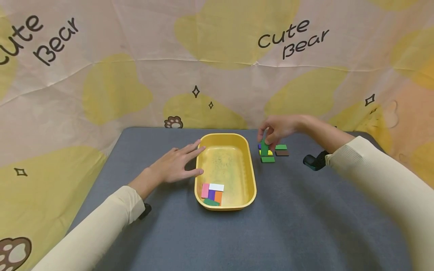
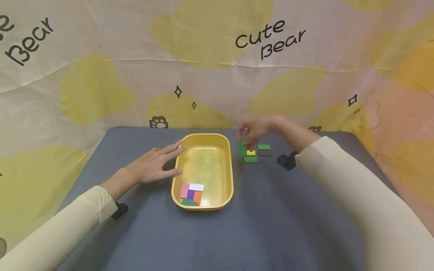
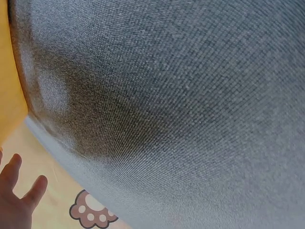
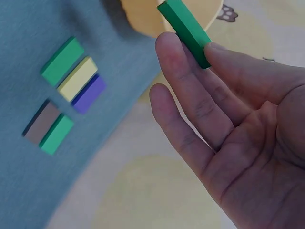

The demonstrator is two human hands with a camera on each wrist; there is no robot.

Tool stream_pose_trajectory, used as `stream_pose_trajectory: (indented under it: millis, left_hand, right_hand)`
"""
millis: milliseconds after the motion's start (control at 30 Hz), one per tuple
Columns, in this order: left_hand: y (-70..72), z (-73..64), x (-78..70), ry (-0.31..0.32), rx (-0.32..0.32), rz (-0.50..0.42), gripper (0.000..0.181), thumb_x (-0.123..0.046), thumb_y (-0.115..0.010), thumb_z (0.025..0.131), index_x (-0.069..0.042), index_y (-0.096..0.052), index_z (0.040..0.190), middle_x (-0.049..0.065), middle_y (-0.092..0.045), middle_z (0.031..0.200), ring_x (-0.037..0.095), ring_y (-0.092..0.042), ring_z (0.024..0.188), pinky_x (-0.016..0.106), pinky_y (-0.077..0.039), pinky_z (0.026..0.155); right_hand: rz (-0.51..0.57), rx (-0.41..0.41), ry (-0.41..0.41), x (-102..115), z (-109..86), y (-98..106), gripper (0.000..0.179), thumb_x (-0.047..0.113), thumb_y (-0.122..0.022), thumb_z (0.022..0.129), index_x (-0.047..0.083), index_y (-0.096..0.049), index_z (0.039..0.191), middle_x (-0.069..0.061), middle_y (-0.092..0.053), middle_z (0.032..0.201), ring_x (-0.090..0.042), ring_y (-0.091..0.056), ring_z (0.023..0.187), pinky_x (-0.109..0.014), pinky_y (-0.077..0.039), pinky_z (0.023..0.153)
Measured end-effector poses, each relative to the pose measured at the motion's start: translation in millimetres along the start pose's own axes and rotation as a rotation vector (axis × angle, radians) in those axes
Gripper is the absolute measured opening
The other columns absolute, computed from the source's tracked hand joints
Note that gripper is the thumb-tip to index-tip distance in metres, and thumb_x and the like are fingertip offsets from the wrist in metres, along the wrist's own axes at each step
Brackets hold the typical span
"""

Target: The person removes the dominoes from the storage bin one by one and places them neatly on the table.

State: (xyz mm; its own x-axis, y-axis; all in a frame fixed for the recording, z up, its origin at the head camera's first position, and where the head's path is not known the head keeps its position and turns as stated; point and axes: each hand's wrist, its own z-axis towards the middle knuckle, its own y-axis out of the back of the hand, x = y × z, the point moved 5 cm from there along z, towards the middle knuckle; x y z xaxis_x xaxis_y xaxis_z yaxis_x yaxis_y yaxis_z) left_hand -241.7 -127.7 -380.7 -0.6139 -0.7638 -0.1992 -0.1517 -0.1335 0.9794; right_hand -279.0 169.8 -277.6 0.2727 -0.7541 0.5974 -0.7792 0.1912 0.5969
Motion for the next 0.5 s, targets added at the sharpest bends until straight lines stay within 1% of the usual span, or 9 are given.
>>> stream_pose_trajectory:
  millis: [167,333,500]
  left_hand:
    - [0.5,0.1,-0.2,-0.008,-0.007,0.001,0.081,-0.067,-0.045,0.095,-0.023,-0.025,0.160,0.005,-0.017,0.165,0.026,-0.036,0.144,0.055,-0.034,0.107]
    - [0.3,0.5,0.0,-0.006,-0.009,-0.001,0.081,-0.067,-0.046,0.095,-0.023,-0.025,0.160,0.005,-0.017,0.165,0.027,-0.036,0.144,0.055,-0.034,0.107]
    - [0.2,0.2,0.4,-0.006,-0.008,-0.002,0.083,-0.070,-0.042,0.094,-0.024,-0.025,0.160,0.004,-0.017,0.165,0.027,-0.036,0.144,0.055,-0.033,0.107]
  right_hand:
    - [0.021,-0.006,-0.027,-14.7,-7.2,3.1,0.019,-0.001,-0.050,0.099,-0.007,-0.053,0.116,-0.018,-0.073,0.098,-0.031,-0.073,0.087,-0.040,-0.056,0.082]
    - [0.089,-0.008,-0.041,-32.3,-12.3,3.0,0.014,-0.003,-0.048,0.100,-0.008,-0.049,0.113,-0.020,-0.073,0.097,-0.033,-0.073,0.087,-0.040,-0.056,0.081]
    - [0.123,-0.014,-0.078,-52.6,-16.3,-1.0,0.012,-0.001,-0.045,0.101,-0.007,-0.045,0.111,-0.019,-0.073,0.095,-0.032,-0.073,0.085,-0.039,-0.056,0.079]
